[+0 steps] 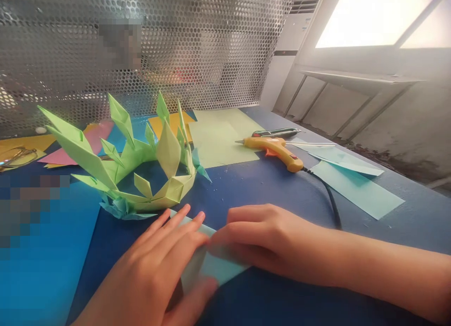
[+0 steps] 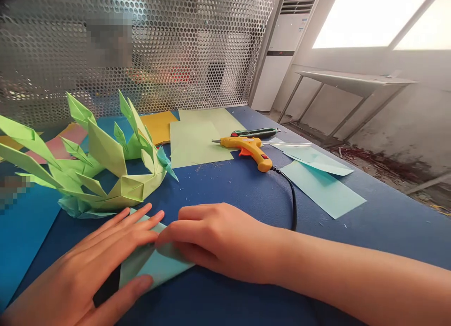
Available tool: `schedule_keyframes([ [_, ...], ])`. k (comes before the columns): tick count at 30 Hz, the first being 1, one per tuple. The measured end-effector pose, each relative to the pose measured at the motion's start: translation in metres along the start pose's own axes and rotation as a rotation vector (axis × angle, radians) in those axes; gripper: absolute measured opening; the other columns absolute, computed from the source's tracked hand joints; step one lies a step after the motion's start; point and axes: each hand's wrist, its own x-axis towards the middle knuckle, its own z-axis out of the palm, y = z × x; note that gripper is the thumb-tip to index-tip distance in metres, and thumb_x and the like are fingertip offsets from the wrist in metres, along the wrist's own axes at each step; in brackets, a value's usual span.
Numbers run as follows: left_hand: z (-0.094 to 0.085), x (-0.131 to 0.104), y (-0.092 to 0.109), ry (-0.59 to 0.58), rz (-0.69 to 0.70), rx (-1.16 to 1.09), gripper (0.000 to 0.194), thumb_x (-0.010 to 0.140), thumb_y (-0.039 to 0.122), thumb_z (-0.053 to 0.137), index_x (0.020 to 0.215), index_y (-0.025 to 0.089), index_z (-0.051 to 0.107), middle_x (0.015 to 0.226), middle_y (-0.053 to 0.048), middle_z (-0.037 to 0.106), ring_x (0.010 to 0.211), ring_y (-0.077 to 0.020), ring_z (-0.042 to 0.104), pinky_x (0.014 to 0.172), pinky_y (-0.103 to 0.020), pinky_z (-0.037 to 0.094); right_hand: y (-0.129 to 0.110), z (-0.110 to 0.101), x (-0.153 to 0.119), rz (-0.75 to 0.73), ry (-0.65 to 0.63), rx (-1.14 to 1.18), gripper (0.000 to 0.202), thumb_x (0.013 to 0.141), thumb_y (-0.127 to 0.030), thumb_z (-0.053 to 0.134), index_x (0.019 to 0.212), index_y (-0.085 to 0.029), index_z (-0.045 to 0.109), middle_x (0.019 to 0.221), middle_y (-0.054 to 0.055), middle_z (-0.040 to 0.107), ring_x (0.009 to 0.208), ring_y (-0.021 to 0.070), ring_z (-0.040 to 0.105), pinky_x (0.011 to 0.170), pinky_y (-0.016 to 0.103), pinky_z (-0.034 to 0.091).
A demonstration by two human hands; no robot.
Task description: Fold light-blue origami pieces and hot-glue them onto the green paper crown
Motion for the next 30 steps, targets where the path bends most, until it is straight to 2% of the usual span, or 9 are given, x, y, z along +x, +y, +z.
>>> schedule_keyframes([
  [5,0.003,-0.002,0.001,-0.028,-0.008,0.014,0.036,0.104,0.033,0.045,0.139,0.027,0.047,0.151,0.001,0.061,0.148,-0.0133,0.044,0.121,-0.035,0.037,0.001,0.002,-0.002,-0.046,0.018,-0.121,0.035,0.109,-0.019,0.039,0.114,-0.015,0.073,0.079,0.002,0.056,0.064,0.0125,0.053,0.061,0.020,0.045],
  [11,0.003,0.001,0.001,-0.046,0.017,0.042,0.037,0.107,0.027,0.039,0.143,0.024,0.045,0.155,0.001,0.058,0.151,-0.0116,0.038,0.122,-0.034,0.034,0.001,0.003,-0.002,-0.068,0.007,-0.230,0.037,0.107,-0.015,0.038,0.115,-0.016,0.073,0.080,0.002,0.055,0.063,0.0133,0.050,0.059,0.021,0.042],
  [17,0.003,0.001,0.002,-0.108,0.058,0.112,0.047,0.109,0.033,0.032,0.153,0.021,0.044,0.163,0.000,0.043,0.152,-0.0178,0.037,0.119,-0.041,0.039,0.001,0.005,0.000,-0.095,0.062,-0.233,0.037,0.106,-0.013,0.038,0.111,-0.014,0.075,0.078,0.001,0.054,0.062,0.0134,0.047,0.058,0.022,0.040],
  [22,0.007,0.000,0.001,-0.115,0.068,0.160,0.051,0.109,0.033,0.026,0.156,0.023,0.043,0.164,0.002,0.039,0.150,-0.0188,0.041,0.116,-0.039,0.044,0.003,0.007,0.000,-0.089,0.071,-0.201,0.036,0.108,-0.014,0.039,0.112,-0.014,0.075,0.077,0.000,0.051,0.061,0.0129,0.045,0.059,0.021,0.041],
  [26,0.011,-0.001,-0.004,-0.052,0.128,0.140,0.056,0.108,0.033,0.030,0.162,0.021,0.030,0.165,0.001,0.037,0.149,-0.0199,0.043,0.112,-0.041,0.049,0.004,0.009,0.001,-0.088,0.074,-0.200,0.036,0.109,-0.015,0.038,0.110,-0.014,0.074,0.078,0.000,0.052,0.063,0.0123,0.047,0.059,0.020,0.042],
  [30,0.011,-0.001,-0.007,-0.096,0.131,0.074,0.065,0.108,0.032,0.032,0.166,0.024,0.005,0.166,-0.001,0.034,0.151,-0.0223,0.039,0.113,-0.044,0.049,0.004,0.009,0.001,-0.070,0.075,-0.184,0.033,0.108,-0.015,0.039,0.104,-0.015,0.072,0.078,0.000,0.053,0.064,0.0118,0.049,0.060,0.020,0.042],
])
